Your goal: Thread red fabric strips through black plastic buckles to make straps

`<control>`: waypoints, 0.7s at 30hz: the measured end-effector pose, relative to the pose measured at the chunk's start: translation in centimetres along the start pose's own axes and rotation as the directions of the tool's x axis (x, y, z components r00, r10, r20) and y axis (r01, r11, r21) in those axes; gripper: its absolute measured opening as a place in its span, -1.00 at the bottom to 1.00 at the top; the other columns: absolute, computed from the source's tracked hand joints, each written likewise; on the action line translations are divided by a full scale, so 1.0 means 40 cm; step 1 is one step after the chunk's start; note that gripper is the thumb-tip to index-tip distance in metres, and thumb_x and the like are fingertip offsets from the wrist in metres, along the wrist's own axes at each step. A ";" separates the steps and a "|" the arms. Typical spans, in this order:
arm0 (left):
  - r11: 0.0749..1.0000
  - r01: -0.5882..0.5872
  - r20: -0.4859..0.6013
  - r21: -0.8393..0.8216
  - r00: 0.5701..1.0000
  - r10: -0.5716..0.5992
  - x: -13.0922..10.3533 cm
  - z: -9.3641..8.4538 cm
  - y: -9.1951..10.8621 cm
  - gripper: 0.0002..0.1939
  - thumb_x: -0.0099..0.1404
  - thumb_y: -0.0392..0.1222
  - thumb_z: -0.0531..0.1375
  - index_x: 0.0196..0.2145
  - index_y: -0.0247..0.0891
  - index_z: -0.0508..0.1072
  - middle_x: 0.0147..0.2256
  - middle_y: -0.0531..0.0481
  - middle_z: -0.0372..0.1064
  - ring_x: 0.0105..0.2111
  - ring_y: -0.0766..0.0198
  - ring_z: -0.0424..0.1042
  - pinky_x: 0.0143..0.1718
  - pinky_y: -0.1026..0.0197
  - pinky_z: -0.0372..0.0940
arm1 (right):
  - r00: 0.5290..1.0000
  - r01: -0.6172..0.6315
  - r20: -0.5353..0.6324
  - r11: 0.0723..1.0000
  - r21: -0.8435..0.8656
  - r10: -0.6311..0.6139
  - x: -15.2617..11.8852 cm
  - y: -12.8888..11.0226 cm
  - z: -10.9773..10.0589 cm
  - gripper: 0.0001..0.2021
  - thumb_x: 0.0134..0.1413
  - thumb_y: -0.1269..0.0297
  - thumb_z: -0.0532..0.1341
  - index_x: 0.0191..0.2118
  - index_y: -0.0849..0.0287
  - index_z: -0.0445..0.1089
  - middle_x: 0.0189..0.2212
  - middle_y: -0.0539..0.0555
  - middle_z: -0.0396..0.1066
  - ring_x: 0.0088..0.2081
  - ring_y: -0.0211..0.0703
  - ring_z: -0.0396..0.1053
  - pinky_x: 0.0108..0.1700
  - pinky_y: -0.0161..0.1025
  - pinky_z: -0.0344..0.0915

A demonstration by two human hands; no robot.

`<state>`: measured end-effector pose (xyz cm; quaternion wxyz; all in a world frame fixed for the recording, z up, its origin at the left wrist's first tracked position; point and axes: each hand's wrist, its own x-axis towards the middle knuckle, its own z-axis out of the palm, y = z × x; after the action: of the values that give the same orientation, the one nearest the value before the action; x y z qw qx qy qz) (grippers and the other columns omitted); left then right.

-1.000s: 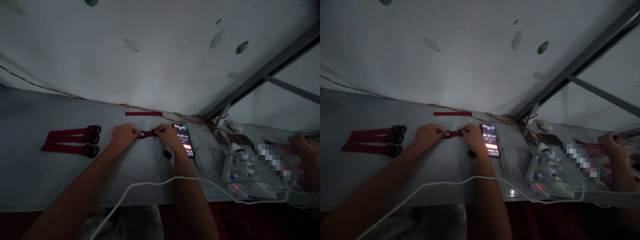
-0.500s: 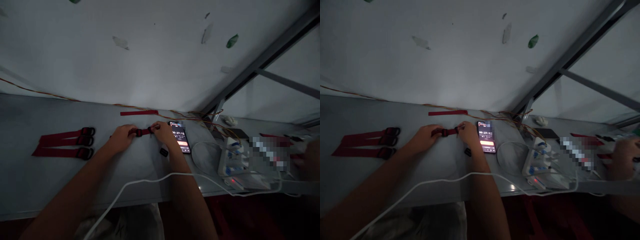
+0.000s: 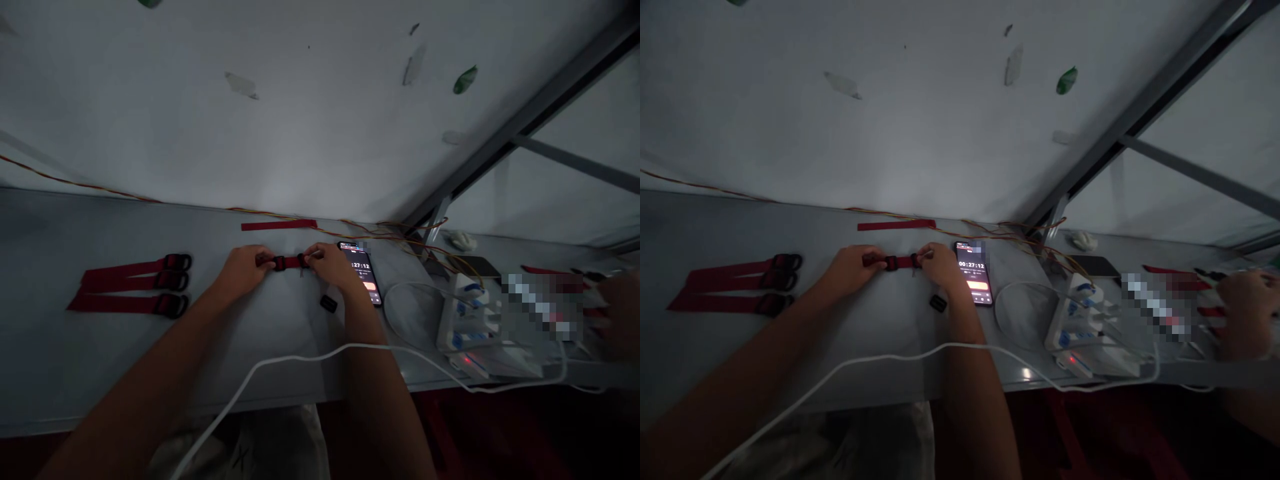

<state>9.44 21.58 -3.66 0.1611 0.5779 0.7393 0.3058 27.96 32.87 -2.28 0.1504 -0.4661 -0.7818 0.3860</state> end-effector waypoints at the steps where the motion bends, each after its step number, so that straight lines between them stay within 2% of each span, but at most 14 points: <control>1: 1.000 -0.001 -0.004 0.009 1.000 0.001 0.000 0.002 0.001 -0.81 0.23 -0.16 0.27 -0.21 -0.23 0.60 -0.23 -0.07 0.57 -0.23 0.10 0.49 -0.14 0.12 0.28 | 1.000 0.003 0.007 1.000 0.009 -0.003 0.000 0.002 -0.001 -0.89 0.10 0.42 0.22 -0.26 0.23 0.49 -0.46 0.03 0.48 -0.47 -0.29 0.35 -0.39 -0.34 0.19; 4: 0.998 -0.011 -0.022 0.062 1.000 0.012 -0.004 0.008 0.003 -0.78 0.27 -0.14 0.24 -0.15 -0.20 0.57 -0.17 -0.07 0.56 -0.19 0.07 0.49 -0.13 0.10 0.28 | 0.999 0.027 0.025 0.999 0.030 -0.028 0.003 0.007 -0.004 -0.90 0.08 0.41 0.22 -0.28 0.22 0.48 -0.45 0.03 0.48 -0.46 -0.29 0.35 -0.41 -0.34 0.18; 7: 0.996 -0.044 -0.007 0.074 0.999 0.045 -0.014 0.013 0.004 -0.75 0.32 -0.10 0.19 -0.09 -0.15 0.54 -0.12 -0.05 0.53 -0.14 0.07 0.48 -0.11 0.09 0.28 | 0.991 0.125 0.034 0.989 0.084 -0.128 0.003 0.005 -0.002 -0.90 0.06 0.38 0.23 -0.27 0.21 0.48 -0.47 0.01 0.47 -0.46 -0.28 0.37 -0.41 -0.34 0.20; 9: 0.993 -0.097 0.014 0.065 0.995 0.096 -0.022 0.016 0.004 -0.69 0.32 -0.04 0.21 -0.02 -0.13 0.51 -0.06 -0.03 0.51 -0.08 0.07 0.47 -0.06 0.09 0.27 | 0.980 0.186 0.036 0.969 0.161 -0.194 0.000 0.000 0.002 -0.88 0.08 0.36 0.22 -0.26 0.20 0.48 -0.49 0.01 0.47 -0.45 -0.27 0.39 -0.40 -0.34 0.23; 12: 0.979 -0.167 0.031 0.118 0.986 0.164 -0.031 0.021 0.003 -0.54 0.24 0.06 0.30 0.06 -0.09 0.47 -0.05 -0.02 0.48 -0.03 0.04 0.45 -0.02 0.08 0.26 | 0.967 0.204 0.087 0.931 0.302 -0.240 -0.009 -0.007 0.011 -0.85 0.11 0.26 0.22 -0.26 0.20 0.48 -0.48 0.03 0.49 -0.45 -0.23 0.42 -0.41 -0.32 0.29; 14: 0.969 -0.184 0.021 0.167 0.983 0.183 -0.034 0.026 0.002 -0.57 0.24 0.05 0.30 0.04 -0.10 0.48 -0.09 -0.03 0.49 -0.05 0.03 0.45 -0.05 0.06 0.26 | 0.949 0.200 0.155 0.907 0.371 -0.273 -0.014 -0.006 0.017 -0.80 0.04 0.19 0.31 -0.26 0.20 0.49 -0.43 0.05 0.49 -0.41 -0.22 0.43 -0.37 -0.29 0.34; 17: 0.958 -0.195 -0.010 0.213 0.979 0.202 -0.035 0.035 0.003 -0.65 0.28 0.00 0.27 -0.01 -0.14 0.49 -0.09 -0.06 0.49 -0.03 -0.01 0.43 -0.03 -0.01 0.23 | 0.926 0.192 0.225 0.890 0.413 -0.304 -0.014 0.001 0.022 -0.72 -0.12 0.22 0.42 -0.23 0.20 0.51 -0.35 0.05 0.48 -0.31 -0.20 0.45 -0.23 -0.27 0.39; 21: 0.967 -0.182 -0.036 0.178 0.981 0.192 -0.030 0.043 0.003 -0.72 0.28 -0.12 0.27 -0.05 -0.19 0.46 -0.08 -0.08 0.51 -0.01 -0.08 0.41 0.00 -0.12 0.19 | 0.927 0.283 0.151 0.903 0.325 -0.344 -0.004 0.007 0.023 -0.79 -0.03 0.20 0.36 -0.28 0.19 0.52 -0.25 0.09 0.45 -0.33 -0.24 0.41 -0.36 -0.33 0.31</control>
<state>10.89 20.90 -5.05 0.0609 0.6486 0.7094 0.2690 27.66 32.40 -3.06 0.1980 -0.2636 -0.7910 0.5154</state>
